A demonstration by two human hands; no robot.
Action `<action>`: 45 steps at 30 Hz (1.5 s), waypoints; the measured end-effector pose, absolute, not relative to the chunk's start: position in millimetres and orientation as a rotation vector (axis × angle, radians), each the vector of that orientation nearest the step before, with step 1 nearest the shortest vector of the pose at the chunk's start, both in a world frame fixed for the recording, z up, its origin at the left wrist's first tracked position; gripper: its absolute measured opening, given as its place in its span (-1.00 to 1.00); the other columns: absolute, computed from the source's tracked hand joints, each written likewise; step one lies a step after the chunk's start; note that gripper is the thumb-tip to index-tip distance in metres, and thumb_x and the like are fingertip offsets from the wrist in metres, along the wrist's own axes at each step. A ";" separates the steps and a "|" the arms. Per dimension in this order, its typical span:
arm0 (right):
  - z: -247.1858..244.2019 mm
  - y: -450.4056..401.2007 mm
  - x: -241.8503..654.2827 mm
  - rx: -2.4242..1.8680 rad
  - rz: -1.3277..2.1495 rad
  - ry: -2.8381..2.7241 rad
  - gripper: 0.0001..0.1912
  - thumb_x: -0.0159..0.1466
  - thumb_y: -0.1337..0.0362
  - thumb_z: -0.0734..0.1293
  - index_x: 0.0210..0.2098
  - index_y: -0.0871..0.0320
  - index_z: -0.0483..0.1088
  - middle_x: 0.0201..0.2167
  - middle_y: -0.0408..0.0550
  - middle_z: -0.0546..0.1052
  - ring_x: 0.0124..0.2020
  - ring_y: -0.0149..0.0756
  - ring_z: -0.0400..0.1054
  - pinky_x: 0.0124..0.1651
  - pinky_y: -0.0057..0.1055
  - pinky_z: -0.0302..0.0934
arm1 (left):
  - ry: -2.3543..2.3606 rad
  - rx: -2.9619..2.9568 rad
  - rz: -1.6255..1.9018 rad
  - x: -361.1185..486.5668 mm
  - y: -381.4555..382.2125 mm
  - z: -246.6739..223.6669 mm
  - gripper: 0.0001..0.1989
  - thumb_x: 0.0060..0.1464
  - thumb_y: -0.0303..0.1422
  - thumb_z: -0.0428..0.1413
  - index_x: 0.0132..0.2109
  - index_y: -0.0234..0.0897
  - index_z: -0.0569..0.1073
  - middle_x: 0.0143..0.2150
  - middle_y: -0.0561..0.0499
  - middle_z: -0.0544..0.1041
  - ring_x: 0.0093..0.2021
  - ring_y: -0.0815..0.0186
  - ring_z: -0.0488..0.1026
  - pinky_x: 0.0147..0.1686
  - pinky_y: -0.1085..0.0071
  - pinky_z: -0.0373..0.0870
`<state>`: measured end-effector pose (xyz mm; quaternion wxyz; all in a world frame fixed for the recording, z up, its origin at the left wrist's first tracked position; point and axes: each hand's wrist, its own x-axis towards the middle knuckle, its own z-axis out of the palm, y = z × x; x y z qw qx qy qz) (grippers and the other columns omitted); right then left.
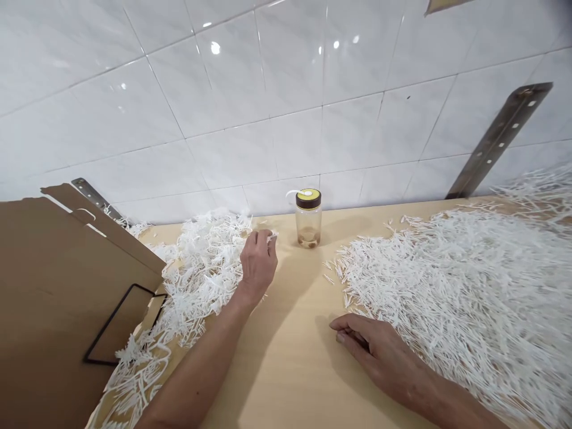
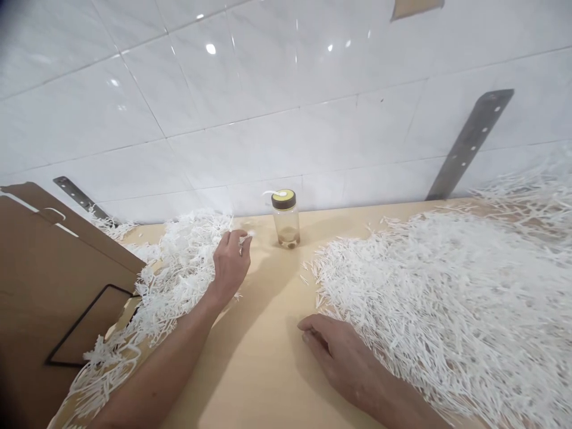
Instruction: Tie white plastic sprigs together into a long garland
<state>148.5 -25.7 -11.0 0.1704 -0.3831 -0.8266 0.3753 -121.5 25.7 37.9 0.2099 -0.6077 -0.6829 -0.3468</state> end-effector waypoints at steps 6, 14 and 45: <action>-9.1 -25.0 146.8 -1.076 1.156 -2.258 -0.72 0.38 0.10 0.18 -0.14 0.07 0.46 -0.26 -0.05 0.57 -0.25 -0.18 0.46 -0.16 -0.25 0.34 | -1.587 -2.088 -1.033 -80.2 -39.7 21.3 -0.89 0.29 -0.42 0.00 -0.11 -0.26 0.41 -0.34 -0.03 0.50 -0.35 0.29 0.46 -0.37 0.42 0.35; -10.1 -31.3 142.7 -1.209 1.510 -1.995 -0.56 0.33 -0.08 0.20 0.00 0.10 0.37 -0.52 -0.17 0.42 -0.64 -0.41 0.20 -0.68 -0.49 0.18 | -1.976 -2.247 -0.492 -58.2 -59.5 9.2 -0.92 0.21 -0.48 0.05 -0.18 -0.26 0.42 -0.24 -0.09 0.53 -0.18 0.12 0.45 -0.24 0.23 0.44; -9.9 -35.1 146.8 -1.141 1.352 -2.229 -0.65 0.38 -0.03 0.16 -0.13 0.05 0.42 -0.50 -0.12 0.44 -0.50 -0.30 0.31 -0.54 -0.41 0.25 | -2.235 -1.481 -1.723 -134.6 -71.5 94.8 -0.72 0.14 -0.19 0.18 -0.07 -0.26 0.48 -0.23 0.00 0.54 -0.66 0.47 0.35 -0.75 0.50 0.23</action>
